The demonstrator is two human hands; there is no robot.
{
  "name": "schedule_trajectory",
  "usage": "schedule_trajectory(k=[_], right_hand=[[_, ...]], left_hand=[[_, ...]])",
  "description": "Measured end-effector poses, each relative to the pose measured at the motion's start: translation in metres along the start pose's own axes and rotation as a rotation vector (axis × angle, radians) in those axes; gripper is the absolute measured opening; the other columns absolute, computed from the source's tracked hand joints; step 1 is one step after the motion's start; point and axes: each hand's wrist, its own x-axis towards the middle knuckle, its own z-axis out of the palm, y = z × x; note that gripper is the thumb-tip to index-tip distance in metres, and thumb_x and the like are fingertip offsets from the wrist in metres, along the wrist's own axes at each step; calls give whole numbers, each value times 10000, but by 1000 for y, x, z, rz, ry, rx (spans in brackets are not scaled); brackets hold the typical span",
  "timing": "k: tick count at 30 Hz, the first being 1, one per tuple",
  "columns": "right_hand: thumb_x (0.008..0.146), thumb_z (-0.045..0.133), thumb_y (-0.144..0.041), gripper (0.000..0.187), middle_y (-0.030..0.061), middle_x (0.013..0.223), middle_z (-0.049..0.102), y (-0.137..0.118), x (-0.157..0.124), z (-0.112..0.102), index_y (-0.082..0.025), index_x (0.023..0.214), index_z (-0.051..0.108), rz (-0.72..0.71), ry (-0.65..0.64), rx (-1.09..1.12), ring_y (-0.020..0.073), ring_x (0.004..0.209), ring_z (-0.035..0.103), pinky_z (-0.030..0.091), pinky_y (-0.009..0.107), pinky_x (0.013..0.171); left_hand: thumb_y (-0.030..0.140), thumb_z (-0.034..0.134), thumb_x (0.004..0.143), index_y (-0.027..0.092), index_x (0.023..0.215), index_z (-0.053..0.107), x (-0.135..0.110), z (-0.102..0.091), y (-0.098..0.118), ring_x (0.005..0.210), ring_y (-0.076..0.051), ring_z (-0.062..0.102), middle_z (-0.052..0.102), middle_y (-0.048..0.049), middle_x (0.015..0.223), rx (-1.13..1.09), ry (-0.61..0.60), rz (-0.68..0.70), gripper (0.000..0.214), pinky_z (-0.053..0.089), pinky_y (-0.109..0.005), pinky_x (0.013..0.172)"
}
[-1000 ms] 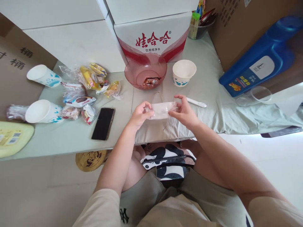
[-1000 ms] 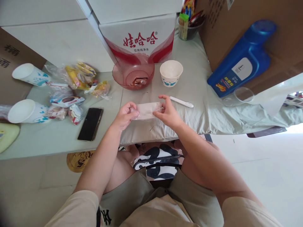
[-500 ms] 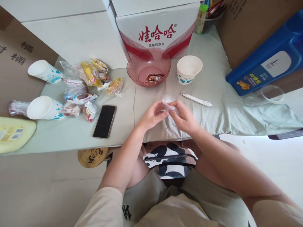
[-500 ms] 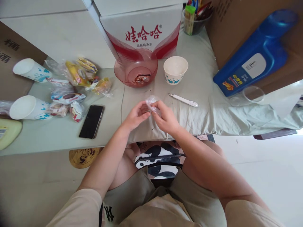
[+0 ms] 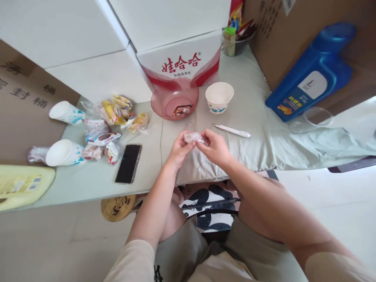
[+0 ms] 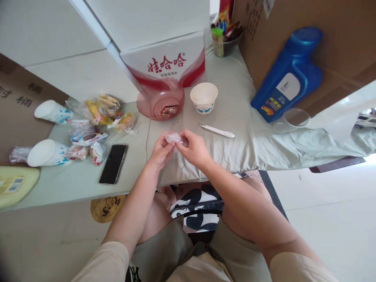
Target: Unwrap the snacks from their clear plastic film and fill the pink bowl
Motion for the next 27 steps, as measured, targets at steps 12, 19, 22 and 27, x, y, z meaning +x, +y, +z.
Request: schedule_trajectory(k=[12,19,22,27], right_hand=[[911,542,-230,368,191,1189,742,-22,-27,-35,-177,1255,662,75,-619,-632,319,1096,724,546,404,842],[922,536,-205,451,211,1248,717,-29,-31,-41,-141,1362,611,37,-735,-602,305,1158,708,564,419,884],[912,541,-172,433,203,1256,716,-28,-29,-44,-146,1335,631,49,-749,-608,298,1165,705,561,415,900],[921,525,-139,431,204,1270,709,-21,-27,-53,-145,1340,624,41,-771,-613,305,1171,701,564,429,907]], left_hand=[[233,699,752,215,644,439,21,9,38,571,-104,382,410,64,587,957,501,433,282,297,-231,575],[47,699,716,213,623,426,142,123,84,725,-145,447,390,32,635,1422,-1,488,333,356,-278,752],[-77,667,553,194,543,483,190,151,64,817,-210,579,410,25,566,1519,-146,173,327,419,-318,838],[-84,641,503,109,598,652,216,174,42,873,-261,697,597,-13,641,1595,-318,-431,215,506,-384,879]])
